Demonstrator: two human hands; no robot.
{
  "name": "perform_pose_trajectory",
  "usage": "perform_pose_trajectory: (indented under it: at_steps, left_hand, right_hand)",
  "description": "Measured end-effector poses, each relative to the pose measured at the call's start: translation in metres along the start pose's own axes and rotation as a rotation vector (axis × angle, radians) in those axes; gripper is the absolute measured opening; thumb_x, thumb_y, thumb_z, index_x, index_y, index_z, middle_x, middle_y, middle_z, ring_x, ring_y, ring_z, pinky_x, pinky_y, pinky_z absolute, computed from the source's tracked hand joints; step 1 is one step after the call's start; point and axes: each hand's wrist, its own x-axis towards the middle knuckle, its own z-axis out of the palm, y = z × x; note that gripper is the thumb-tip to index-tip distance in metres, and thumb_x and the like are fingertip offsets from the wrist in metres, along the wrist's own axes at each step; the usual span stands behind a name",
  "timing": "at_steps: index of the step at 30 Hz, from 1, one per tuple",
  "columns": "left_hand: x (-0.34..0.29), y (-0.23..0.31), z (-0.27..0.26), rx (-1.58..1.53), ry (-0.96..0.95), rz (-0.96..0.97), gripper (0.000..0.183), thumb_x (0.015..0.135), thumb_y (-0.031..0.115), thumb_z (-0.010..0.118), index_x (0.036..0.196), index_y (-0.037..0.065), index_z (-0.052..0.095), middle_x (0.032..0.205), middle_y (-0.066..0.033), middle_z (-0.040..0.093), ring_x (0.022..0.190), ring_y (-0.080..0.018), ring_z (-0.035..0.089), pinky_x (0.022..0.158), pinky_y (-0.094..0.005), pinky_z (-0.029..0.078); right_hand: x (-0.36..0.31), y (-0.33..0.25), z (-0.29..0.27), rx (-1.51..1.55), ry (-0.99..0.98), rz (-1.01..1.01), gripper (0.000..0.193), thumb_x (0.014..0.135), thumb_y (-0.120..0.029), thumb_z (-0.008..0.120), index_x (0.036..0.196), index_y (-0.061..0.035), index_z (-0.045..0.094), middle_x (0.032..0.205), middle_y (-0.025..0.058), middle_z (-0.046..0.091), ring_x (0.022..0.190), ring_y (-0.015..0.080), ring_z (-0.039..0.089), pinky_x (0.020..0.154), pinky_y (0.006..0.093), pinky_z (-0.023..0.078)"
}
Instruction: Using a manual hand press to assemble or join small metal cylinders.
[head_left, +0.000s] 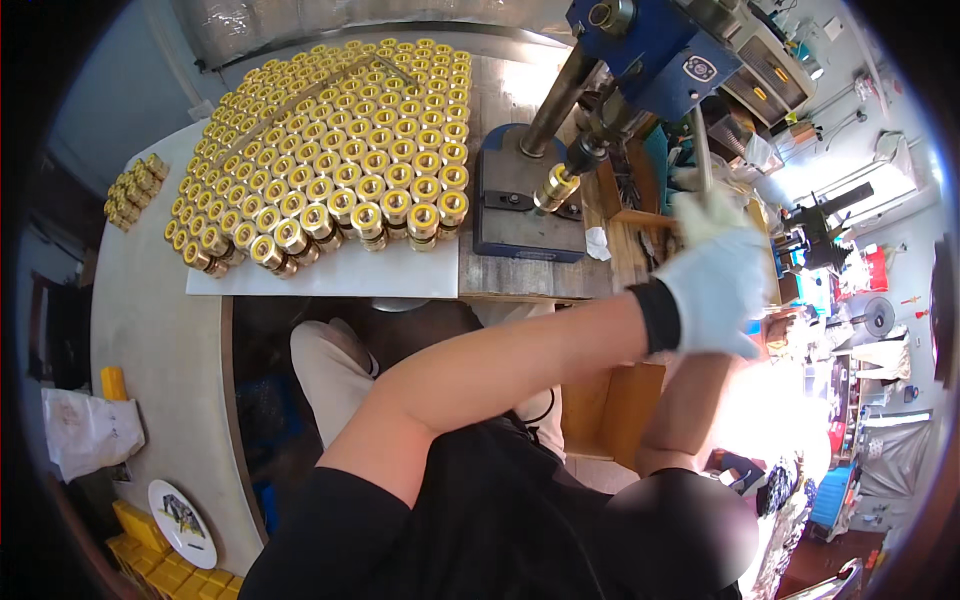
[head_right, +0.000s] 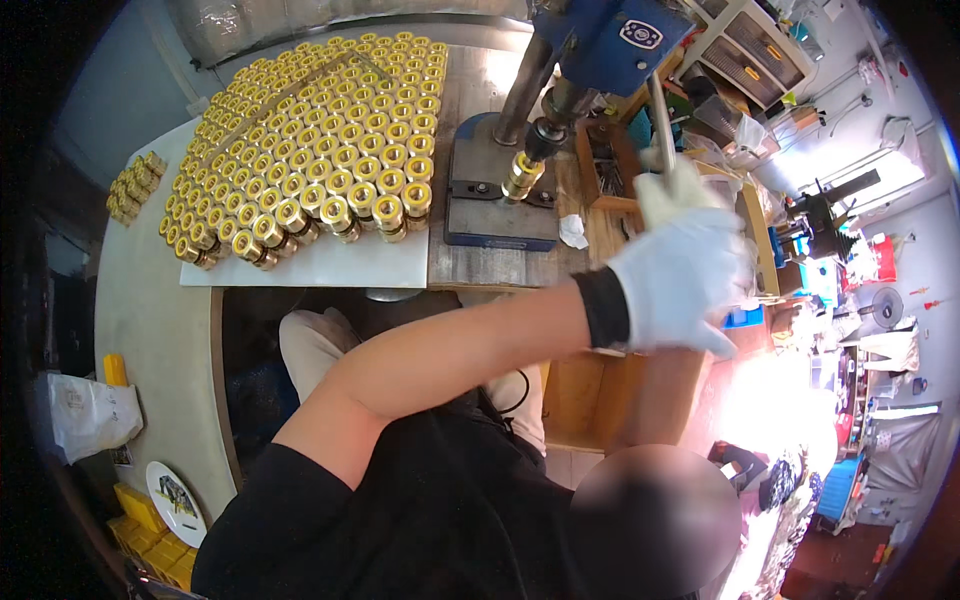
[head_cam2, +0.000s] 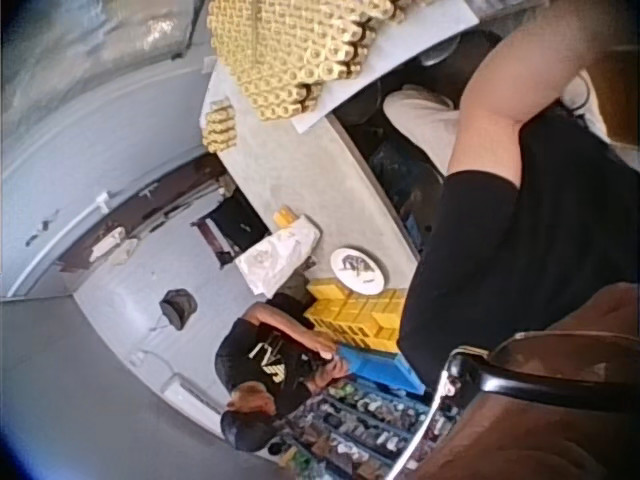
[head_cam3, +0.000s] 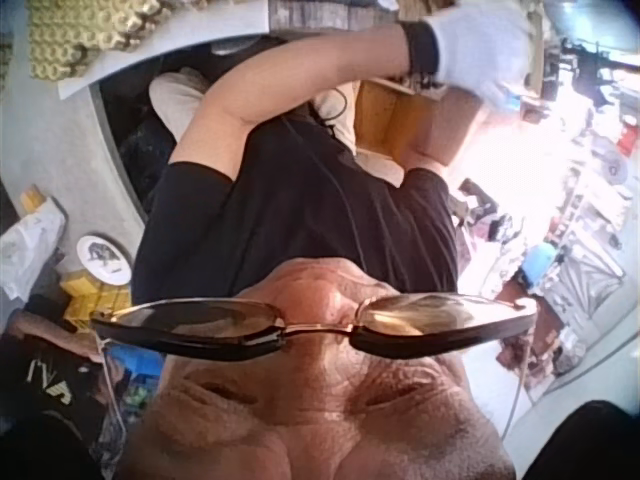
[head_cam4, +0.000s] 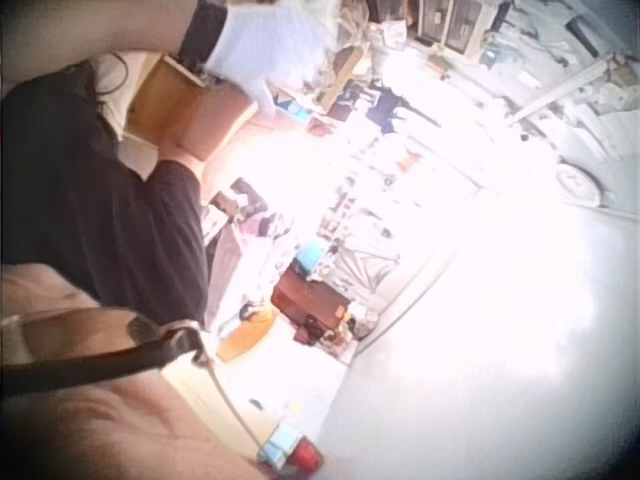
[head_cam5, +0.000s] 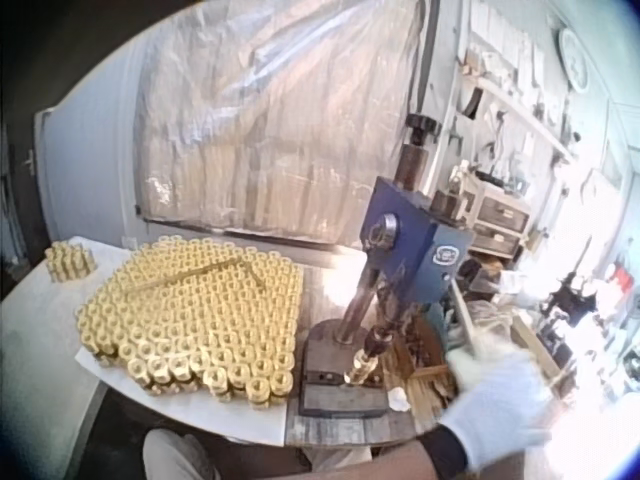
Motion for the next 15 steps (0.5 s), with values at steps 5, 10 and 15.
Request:
perform_pose_trajectory:
  at_steps: [5, 10, 15]
  left_hand:
    - [-0.010, -0.012, 0.005, -0.117, -0.098, -0.026, 0.055, 0.072, 0.058, 0.080, 0.093, 0.008, 0.075, 0.103, -0.0063, 0.070, 0.111, -0.0304, 0.064, 0.113, -0.0475, 0.042]
    - [-0.072, 0.029, -0.042, -0.200, -0.053, -0.159, 0.061, 0.079, 0.044, 0.083, 0.121, 0.003, 0.067, 0.133, -0.0163, 0.064, 0.134, -0.0382, 0.055, 0.115, -0.0504, 0.043]
    - [-0.208, 0.029, -0.136, 0.086, 0.018, -0.657, 0.039, 0.089, 0.027, 0.077, 0.118, 0.003, 0.068, 0.119, -0.0179, 0.069, 0.111, -0.0392, 0.068, 0.096, -0.0479, 0.055]
  right_hand:
    - [0.001, 0.021, 0.022, 0.012, 0.145, -0.175, 0.064, 0.094, -0.060, 0.071, 0.132, -0.0086, 0.068, 0.100, 0.0123, 0.073, 0.085, 0.0279, 0.073, 0.073, 0.0401, 0.056]
    - [0.035, 0.051, 0.051, 0.890, -0.105, -0.519, 0.036, 0.103, -0.027, 0.070, 0.131, -0.0056, 0.068, 0.098, 0.0104, 0.075, 0.078, 0.0192, 0.069, 0.076, 0.0349, 0.056]
    - [0.010, 0.070, 0.085, 1.409, 0.588, -0.642, 0.026, 0.105, 0.002, 0.059, 0.129, 0.0051, 0.072, 0.113, 0.0133, 0.077, 0.083, 0.0150, 0.069, 0.077, 0.0249, 0.057]
